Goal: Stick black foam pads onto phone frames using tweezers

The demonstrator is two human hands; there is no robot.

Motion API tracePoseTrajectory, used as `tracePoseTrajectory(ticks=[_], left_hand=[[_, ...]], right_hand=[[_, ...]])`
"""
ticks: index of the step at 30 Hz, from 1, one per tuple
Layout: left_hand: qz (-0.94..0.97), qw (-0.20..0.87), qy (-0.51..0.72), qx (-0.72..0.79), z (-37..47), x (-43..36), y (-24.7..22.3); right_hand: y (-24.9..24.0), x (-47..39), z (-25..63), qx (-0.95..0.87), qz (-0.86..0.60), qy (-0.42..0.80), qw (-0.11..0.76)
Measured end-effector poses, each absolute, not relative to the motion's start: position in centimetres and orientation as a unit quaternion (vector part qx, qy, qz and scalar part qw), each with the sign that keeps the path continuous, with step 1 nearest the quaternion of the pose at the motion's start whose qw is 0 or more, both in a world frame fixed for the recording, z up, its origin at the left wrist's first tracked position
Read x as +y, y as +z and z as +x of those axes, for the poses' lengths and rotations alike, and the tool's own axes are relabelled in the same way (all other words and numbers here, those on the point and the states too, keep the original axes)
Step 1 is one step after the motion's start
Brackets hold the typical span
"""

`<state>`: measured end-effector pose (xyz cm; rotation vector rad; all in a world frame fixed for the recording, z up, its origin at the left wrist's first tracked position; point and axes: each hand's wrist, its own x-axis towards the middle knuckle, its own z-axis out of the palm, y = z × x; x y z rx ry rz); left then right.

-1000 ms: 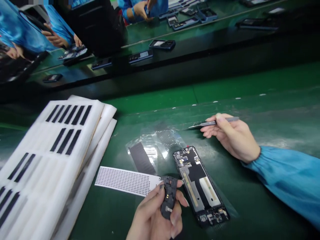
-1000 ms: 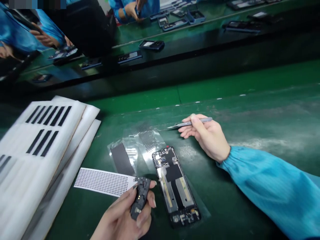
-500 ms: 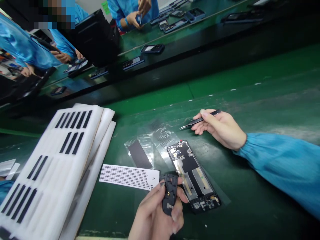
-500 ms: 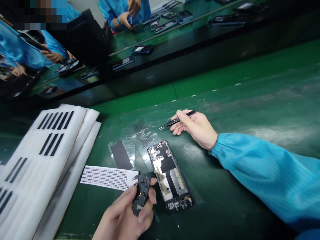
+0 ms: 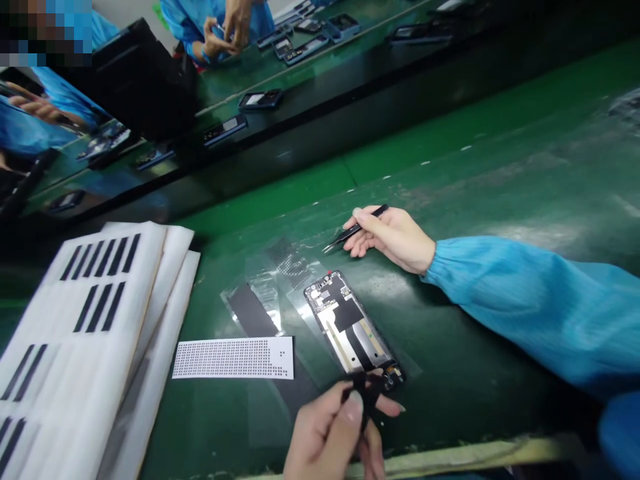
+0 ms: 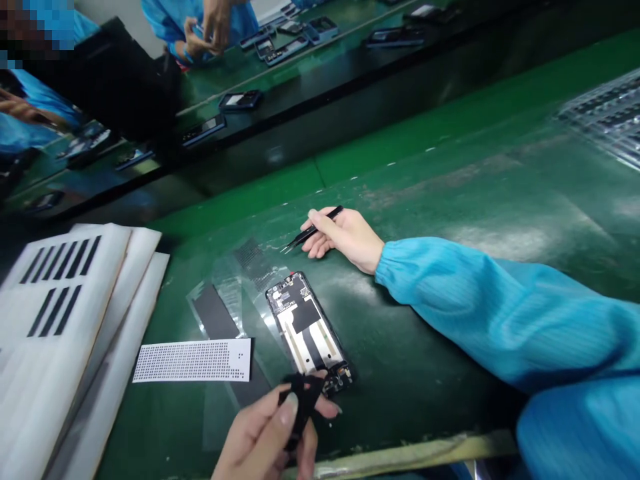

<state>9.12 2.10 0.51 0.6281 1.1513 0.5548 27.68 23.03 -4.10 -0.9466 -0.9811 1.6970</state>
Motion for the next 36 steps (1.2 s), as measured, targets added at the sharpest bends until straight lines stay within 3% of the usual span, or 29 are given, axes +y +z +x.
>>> tracePoseTrajectory(ticks=[3, 8, 17, 30, 32, 33, 36], left_hand=[[0.116, 0.832, 0.275, 0.468, 8.9, 3.1, 1.0], [0.035, 0.856, 0.326, 0.401, 8.6, 3.3, 1.6], [0.052, 0.857, 0.32, 0.4, 8.1, 3.3, 1.3], [0.208, 0.744, 0.33, 0.543, 4.2, 9.0, 2.8], [0.337, 0.667, 0.28, 0.603, 3.7, 10.4, 2.1], [0.444, 0.576, 0.254, 0.638, 3.3, 11.1, 1.7], [0.736, 0.173, 0.151, 0.637, 2.0, 12.8, 0.3]], right_hand=[[-3.9, 23.0, 27.8, -0.393, -0.38, 0.7, 0.459], [-3.6, 23.0, 27.8, -0.399, -0.385, 0.7, 0.45], [-3.7, 22.9, 27.9, -0.406, -0.39, 0.694, 0.448], [-4.1, 26.9, 22.9, -0.501, -0.353, 0.702, 0.364], [-4.3, 27.5, 22.0, -0.531, -0.343, 0.693, 0.346], [-4.4, 27.7, 21.7, -0.543, -0.338, 0.69, 0.339], [-4.5, 28.4, 21.2, -0.566, -0.332, 0.679, 0.329]])
